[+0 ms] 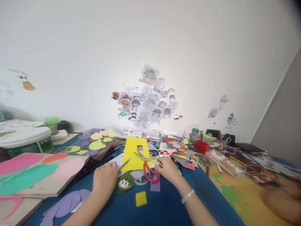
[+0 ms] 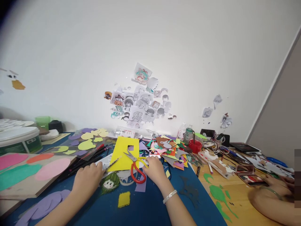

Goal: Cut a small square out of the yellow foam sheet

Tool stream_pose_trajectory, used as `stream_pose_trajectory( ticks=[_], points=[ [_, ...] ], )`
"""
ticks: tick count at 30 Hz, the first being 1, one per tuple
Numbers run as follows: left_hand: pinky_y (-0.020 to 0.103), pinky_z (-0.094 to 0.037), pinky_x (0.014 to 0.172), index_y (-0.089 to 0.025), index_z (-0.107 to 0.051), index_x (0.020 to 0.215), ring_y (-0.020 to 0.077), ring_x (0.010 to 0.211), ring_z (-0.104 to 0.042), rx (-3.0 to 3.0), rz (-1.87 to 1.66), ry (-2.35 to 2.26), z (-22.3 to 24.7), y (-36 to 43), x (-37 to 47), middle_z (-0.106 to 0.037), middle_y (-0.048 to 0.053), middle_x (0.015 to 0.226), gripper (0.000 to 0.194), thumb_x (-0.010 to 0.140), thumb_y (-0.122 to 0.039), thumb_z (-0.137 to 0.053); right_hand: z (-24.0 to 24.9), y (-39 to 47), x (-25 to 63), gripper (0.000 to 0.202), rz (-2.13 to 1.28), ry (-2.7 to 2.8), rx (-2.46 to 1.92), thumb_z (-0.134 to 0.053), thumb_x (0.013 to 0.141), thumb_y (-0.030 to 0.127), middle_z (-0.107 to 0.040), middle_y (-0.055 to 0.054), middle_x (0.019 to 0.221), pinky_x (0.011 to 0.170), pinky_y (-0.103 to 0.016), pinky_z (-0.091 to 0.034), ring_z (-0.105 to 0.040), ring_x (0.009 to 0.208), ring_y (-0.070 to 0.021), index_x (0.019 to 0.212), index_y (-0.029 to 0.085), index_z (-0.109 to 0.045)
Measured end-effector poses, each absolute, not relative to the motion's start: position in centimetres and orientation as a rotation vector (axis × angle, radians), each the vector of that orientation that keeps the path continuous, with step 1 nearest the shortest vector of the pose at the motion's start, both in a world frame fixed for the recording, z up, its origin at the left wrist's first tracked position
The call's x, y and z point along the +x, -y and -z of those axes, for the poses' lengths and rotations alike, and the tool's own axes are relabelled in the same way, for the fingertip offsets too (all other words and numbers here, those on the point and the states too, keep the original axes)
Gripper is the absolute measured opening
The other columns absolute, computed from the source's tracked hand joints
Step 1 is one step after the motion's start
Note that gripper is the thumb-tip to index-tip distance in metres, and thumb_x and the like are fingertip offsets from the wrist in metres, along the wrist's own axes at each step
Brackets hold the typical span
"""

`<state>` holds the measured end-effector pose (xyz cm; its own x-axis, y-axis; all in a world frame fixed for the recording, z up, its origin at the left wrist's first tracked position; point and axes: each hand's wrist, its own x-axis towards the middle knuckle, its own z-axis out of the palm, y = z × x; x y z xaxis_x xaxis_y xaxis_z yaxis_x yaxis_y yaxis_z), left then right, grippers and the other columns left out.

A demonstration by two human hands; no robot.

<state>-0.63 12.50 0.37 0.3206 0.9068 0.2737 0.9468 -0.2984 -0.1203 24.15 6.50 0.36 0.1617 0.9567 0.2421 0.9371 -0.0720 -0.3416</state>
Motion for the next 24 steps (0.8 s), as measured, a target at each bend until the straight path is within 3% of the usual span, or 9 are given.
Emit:
stream_pose_trajectory(
  ticks=[4, 9, 14, 19, 21, 24],
  points=[
    [0.04, -0.038, 0.09, -0.017, -0.053, 0.1, 0.0197, 0.099, -0.05, -2.703, 0.294, 1.432, -1.0, -10.5, 1.1, -0.055, 0.008, 0.103, 0.038, 0.086, -0.041, -0.027, 0.2, -7.7, 22.8, 0.03, -0.034, 1.901, -2.019, -0.054, 0.088, 0.032, -0.055, -0.008, 0.113, 0.087, -0.043, -0.046, -0.055, 0.102, -0.0218, 0.112, 0.015, -0.054],
    [0.033, -0.037, 0.079, -0.022, -0.054, 0.085, 0.0204, 0.092, -0.05, -3.162, 0.225, 1.312, 0.4, -8.5, 2.8, -0.055, 0.004, 0.097, 0.033, 0.063, -0.046, -0.062, 1.8, -9.2, 22.5, 0.031, -0.043, 1.799, -2.027, -0.053, 0.088, 0.032, -0.055, -0.008, 0.114, 0.084, -0.042, -0.048, -0.055, 0.1, -0.0213, 0.115, 0.014, -0.051],
    [0.031, -0.032, 0.075, -0.02, -0.045, 0.076, 0.0183, 0.087, -0.045, -3.305, 0.292, 1.42, 1.6, -8.5, 2.9, -0.053, 0.002, 0.093, 0.031, 0.056, -0.036, -0.064, 3.0, -9.9, 23.0, 0.032, -0.132, 1.672, -1.96, -0.054, 0.088, 0.031, -0.054, -0.008, 0.115, 0.085, -0.043, -0.048, -0.056, 0.101, -0.0216, 0.117, 0.015, -0.05],
    [0.027, -0.032, 0.065, -0.02, -0.041, 0.077, 0.0091, 0.068, -0.041, -3.469, 0.491, 1.527, 1.9, -9.1, 3.2, -0.049, -0.004, 0.074, 0.019, 0.065, -0.025, -0.056, 2.8, -9.7, 23.7, 0.035, -0.179, 1.474, -1.834, -0.054, 0.088, 0.031, -0.051, -0.009, 0.12, 0.091, -0.046, -0.043, -0.051, 0.108, -0.0235, 0.12, 0.017, -0.049],
    [0.026, -0.035, 0.061, -0.018, -0.044, 0.083, 0.0072, 0.062, -0.042, -3.528, 0.685, 1.585, 1.9, -9.7, 3.3, -0.05, -0.004, 0.074, 0.019, 0.074, -0.033, -0.051, 2.7, -9.4, 23.9, 0.038, -0.233, 1.41, -1.757, -0.054, 0.088, 0.032, -0.05, -0.009, 0.12, 0.088, -0.045, -0.045, -0.052, 0.105, -0.0231, 0.122, 0.017, -0.046],
    [0.025, -0.039, 0.053, -0.017, -0.041, 0.098, 0.0049, 0.051, -0.044, -3.631, 1.057, 1.662, 1.7, -11.1, 3.1, -0.055, -0.002, 0.077, 0.036, 0.082, -0.05, -0.036, 2.6, -8.9, 23.7, 0.048, -0.351, 1.375, -1.605, -0.059, 0.083, 0.033, -0.047, -0.01, 0.121, 0.083, -0.042, -0.047, -0.053, 0.099, -0.0222, 0.125, 0.018, -0.04]
  ],
)
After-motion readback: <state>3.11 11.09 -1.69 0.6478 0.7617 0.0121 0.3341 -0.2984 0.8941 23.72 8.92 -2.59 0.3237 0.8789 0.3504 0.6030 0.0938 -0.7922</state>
